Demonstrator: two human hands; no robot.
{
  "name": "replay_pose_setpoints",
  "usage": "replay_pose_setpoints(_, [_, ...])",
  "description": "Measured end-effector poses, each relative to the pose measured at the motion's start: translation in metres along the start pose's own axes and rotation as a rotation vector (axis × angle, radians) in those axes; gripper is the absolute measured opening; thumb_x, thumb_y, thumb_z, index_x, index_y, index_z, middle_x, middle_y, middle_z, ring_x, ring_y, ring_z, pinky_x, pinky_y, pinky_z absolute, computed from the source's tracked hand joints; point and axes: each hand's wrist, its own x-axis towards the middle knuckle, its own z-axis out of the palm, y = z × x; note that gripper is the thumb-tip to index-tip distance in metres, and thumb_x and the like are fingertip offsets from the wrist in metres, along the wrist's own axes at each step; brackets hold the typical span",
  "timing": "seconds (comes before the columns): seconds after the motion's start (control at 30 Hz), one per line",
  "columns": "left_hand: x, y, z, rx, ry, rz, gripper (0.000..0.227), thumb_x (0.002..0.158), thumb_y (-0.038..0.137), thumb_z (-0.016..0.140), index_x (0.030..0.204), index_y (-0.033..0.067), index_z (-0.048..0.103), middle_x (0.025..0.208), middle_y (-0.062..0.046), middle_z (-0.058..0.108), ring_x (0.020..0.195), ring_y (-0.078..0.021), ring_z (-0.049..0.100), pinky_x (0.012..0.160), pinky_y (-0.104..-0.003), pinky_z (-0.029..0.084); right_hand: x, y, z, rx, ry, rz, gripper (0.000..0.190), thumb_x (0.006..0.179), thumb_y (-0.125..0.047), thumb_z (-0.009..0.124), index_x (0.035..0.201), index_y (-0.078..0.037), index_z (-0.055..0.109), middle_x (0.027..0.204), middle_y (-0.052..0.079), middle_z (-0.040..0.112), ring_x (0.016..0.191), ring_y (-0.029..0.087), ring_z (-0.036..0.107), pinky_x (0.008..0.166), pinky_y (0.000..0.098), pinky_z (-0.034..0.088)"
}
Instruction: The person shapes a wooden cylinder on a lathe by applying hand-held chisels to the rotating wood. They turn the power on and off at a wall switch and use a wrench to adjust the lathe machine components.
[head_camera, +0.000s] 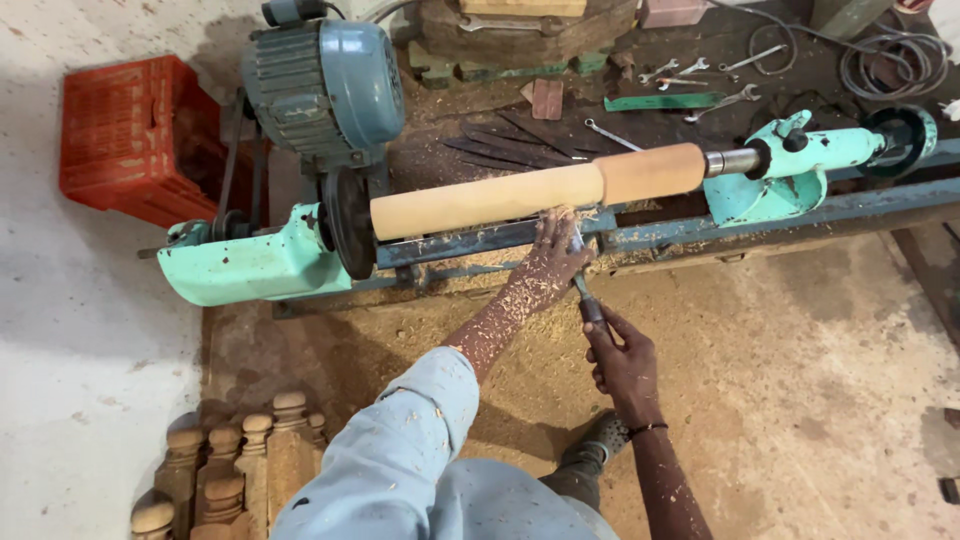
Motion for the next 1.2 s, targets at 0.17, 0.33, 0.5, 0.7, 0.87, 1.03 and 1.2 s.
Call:
replay_pose_setpoints(0.17, [-0.007,-0.006,0.0,0.018,-0.022,0.024,0.067,0.091,0.013,0.063,0.156,0.0174,0.046,0.164,-0.037,0.008,0.149,-0.0603,0.001,0.123,-0.068,0.013,-0.004,0.004,0.008,-0.02,0.007,-0.006,0.05,0.092,-0.027,0.069,0.141,-0.018,0.066,0.063,0.003,0.061,0.042,0.009,0.049,0.037,0.0264,0.038])
replay_pose_setpoints(0.33, [-0.015,-0.011,0.0,-0.005,0.01,0.014,0.057,0.094,0.011,0.063,0.149,0.0208,0.052,0.166,-0.033,0.011,0.152,-0.0585,0.003,0.125,-0.069,0.015,-0.005,0.005,0.015,-0.009,0.02,0.031,0.052,0.091,-0.027,0.07,0.142,-0.022,0.065,0.061,0.003,0.06,0.041,0.009,0.048,0.037,0.0268,0.038])
replay_pose_setpoints(0.5, [-0.021,-0.012,-0.006,-0.042,0.057,0.016,0.054,0.094,0.008,0.065,0.145,0.022,0.055,0.168,-0.029,0.01,0.156,-0.0556,0.002,0.126,-0.066,0.017,-0.008,0.006,0.022,-0.004,0.023,0.001,0.051,0.091,-0.026,0.07,0.142,-0.02,0.066,0.061,0.002,0.059,0.042,0.009,0.048,0.037,0.0271,0.038])
replay_pose_setpoints(0.7, [-0.02,-0.01,-0.023,-0.103,-0.125,-0.065,0.06,0.09,0.009,0.067,0.146,0.0244,0.054,0.169,-0.026,0.004,0.154,-0.0529,-0.002,0.127,-0.061,0.016,-0.013,0.004,0.025,-0.021,0.027,-0.005,0.051,0.091,-0.025,0.071,0.142,-0.019,0.065,0.061,0.002,0.059,0.043,0.008,0.049,0.037,0.0272,0.04])
replay_pose_setpoints(0.87, [-0.015,-0.009,-0.034,-0.091,-0.199,-0.086,0.056,0.094,0.011,0.066,0.147,0.0253,0.052,0.17,-0.025,0.001,0.155,-0.0531,-0.004,0.127,-0.06,0.013,-0.013,0.005,0.027,-0.009,0.032,-0.04,0.051,0.091,-0.024,0.071,0.141,-0.017,0.066,0.061,0.003,0.06,0.043,0.009,0.05,0.037,0.0274,0.04])
replay_pose_setpoints(1.03, [-0.015,-0.009,-0.035,-0.056,-0.197,-0.064,0.063,0.093,0.006,0.065,0.15,0.0265,0.05,0.17,-0.025,0.001,0.155,-0.0509,-0.002,0.128,-0.059,0.011,-0.013,0.008,0.028,0.025,0.031,0.004,0.053,0.09,-0.024,0.072,0.142,-0.019,0.064,0.062,0.002,0.059,0.043,0.009,0.049,0.037,0.0271,0.039])
replay_pose_setpoints(1.2, [-0.017,-0.013,-0.035,-0.103,-0.198,-0.064,0.069,0.087,0.006,0.071,0.15,0.0256,0.049,0.17,-0.027,0.002,0.156,-0.0512,-0.002,0.127,-0.059,0.012,-0.015,0.006,0.029,-0.005,0.031,-0.015,0.052,0.091,-0.025,0.07,0.142,-0.019,0.065,0.062,0.003,0.06,0.044,0.009,0.05,0.037,0.0277,0.04])
